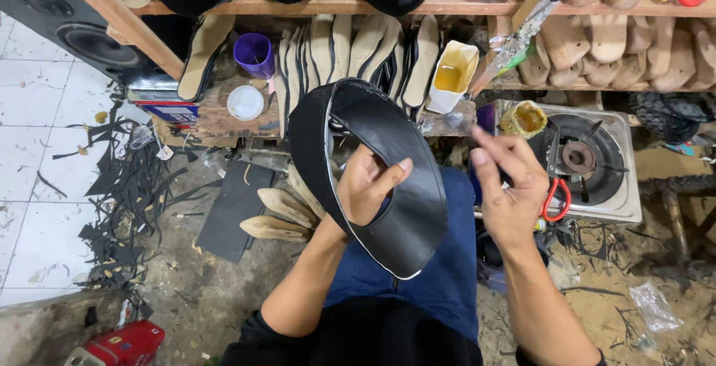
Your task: The person applies glue to the edges of a black shoe sole using a brush. They repeatedly dip the brush into a container of yellow liquid and spread it along the perimeter of the sole, then place the sole on a nearby shelf.
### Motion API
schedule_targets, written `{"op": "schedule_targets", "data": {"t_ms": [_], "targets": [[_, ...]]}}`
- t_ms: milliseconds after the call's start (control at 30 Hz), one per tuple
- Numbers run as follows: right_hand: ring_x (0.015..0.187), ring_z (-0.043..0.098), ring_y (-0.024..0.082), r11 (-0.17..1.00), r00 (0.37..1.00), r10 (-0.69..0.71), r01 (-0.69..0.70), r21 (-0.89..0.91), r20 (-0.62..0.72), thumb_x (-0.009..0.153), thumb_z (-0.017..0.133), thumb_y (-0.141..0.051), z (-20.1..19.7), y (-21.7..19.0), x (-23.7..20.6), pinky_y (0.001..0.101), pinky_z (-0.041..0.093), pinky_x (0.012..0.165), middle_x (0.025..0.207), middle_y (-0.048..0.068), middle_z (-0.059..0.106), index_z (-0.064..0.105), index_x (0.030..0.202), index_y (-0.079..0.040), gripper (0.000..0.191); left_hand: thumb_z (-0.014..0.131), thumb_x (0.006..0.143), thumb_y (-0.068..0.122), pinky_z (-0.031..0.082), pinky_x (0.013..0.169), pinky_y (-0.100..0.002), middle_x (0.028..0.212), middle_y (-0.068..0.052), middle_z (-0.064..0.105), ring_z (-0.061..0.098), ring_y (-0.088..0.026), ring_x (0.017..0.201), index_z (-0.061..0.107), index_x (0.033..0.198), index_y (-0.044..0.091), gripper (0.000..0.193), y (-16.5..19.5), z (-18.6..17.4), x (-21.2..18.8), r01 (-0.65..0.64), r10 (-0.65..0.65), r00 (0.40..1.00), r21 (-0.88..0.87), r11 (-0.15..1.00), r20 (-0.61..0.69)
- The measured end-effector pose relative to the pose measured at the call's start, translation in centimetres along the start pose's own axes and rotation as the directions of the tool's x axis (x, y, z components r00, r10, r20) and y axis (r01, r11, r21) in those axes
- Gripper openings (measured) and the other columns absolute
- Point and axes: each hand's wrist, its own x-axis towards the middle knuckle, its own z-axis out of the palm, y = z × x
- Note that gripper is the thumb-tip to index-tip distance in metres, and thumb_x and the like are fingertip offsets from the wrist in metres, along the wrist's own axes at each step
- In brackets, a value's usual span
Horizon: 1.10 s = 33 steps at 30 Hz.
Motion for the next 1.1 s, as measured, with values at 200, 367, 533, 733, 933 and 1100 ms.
{"op": "schedule_targets", "data": {"t_ms": [200, 367, 533, 733, 933, 1100], "targets": [[0.087, 0.065, 0.015, 0.999, 0.999, -0.031, 0.031, -0.011, 0.008, 0.093, 0.075, 0.003, 0.4, -0.6, 0.5, 0.0250, 0.050, 0.080, 0.100, 0.009, 0.071, 0.077, 0.117, -0.003, 0.025, 0.066, 0.096, -0.004, 0.050, 0.101, -0.029, 0.121, -0.005, 0.062, 0.060, -0.013, 0.113, 0.052, 0.132, -0.002, 0.039, 1.5, 2.3, -0.3, -0.013, 0.013, 0.997, -0.002, 1.000, 0.079], [0.088, 0.066, 0.015, 0.998, 0.998, -0.048, 0.049, -0.028, 0.038, 0.093, 0.075, 0.003, -0.1, -0.6, 0.3, 0.0253, 0.050, 0.081, 0.097, 0.009, 0.070, 0.077, 0.115, -0.003, 0.023, 0.065, 0.095, -0.004, 0.051, 0.097, -0.029, 0.118, -0.005, 0.062, 0.061, -0.013, 0.109, 0.051, 0.131, -0.001, 0.039, 2.3, 1.7, -0.1, -0.042, 0.041, 0.999, -0.041, 0.998, -0.017], [0.091, 0.067, 0.017, 0.997, 0.998, -0.067, 0.067, -0.024, 0.012, 0.094, 0.075, 0.003, -0.4, 0.0, 0.3, 0.0255, 0.050, 0.083, 0.101, 0.010, 0.071, 0.076, 0.117, -0.003, 0.025, 0.065, 0.098, -0.005, 0.052, 0.093, -0.028, 0.116, -0.005, 0.062, 0.061, -0.011, 0.106, 0.052, 0.129, -0.001, 0.034, 1.3, 1.6, 0.1, -0.032, 0.032, 0.999, -0.023, 0.999, 0.032], [0.087, 0.067, 0.016, 0.996, 0.995, -0.074, 0.077, -0.043, 0.068, 0.092, 0.076, 0.003, -0.7, 0.4, 0.4, 0.0259, 0.051, 0.080, 0.097, 0.009, 0.071, 0.077, 0.116, -0.004, 0.025, 0.064, 0.098, -0.003, 0.051, 0.090, -0.027, 0.116, -0.005, 0.062, 0.061, -0.011, 0.104, 0.052, 0.130, 0.000, 0.034, 1.7, 2.1, 0.3, -0.051, 0.049, 0.998, -0.088, 0.995, -0.029], [0.087, 0.067, 0.015, 0.999, 0.998, -0.044, 0.045, -0.018, 0.050, 0.093, 0.075, 0.003, -1.1, 0.8, 0.1, 0.0255, 0.050, 0.078, 0.099, 0.009, 0.072, 0.076, 0.115, -0.003, 0.023, 0.063, 0.101, -0.004, 0.050, 0.096, -0.028, 0.120, -0.006, 0.062, 0.060, -0.012, 0.108, 0.054, 0.131, -0.003, 0.031, 2.2, 1.7, 0.5, -0.056, 0.056, 0.998, -0.083, 0.995, -0.005], [0.089, 0.068, 0.016, 0.995, 0.992, -0.094, 0.097, -0.035, 0.089, 0.092, 0.075, 0.003, -1.3, 1.4, 0.3, 0.0270, 0.051, 0.080, 0.099, 0.010, 0.072, 0.077, 0.115, -0.002, 0.023, 0.063, 0.098, -0.003, 0.051, 0.093, -0.029, 0.115, -0.006, 0.064, 0.062, -0.013, 0.103, 0.054, 0.128, -0.001, 0.032, 1.4, 2.6, 0.9, -0.051, 0.034, 0.996, -0.201, 0.978, -0.086]]}}
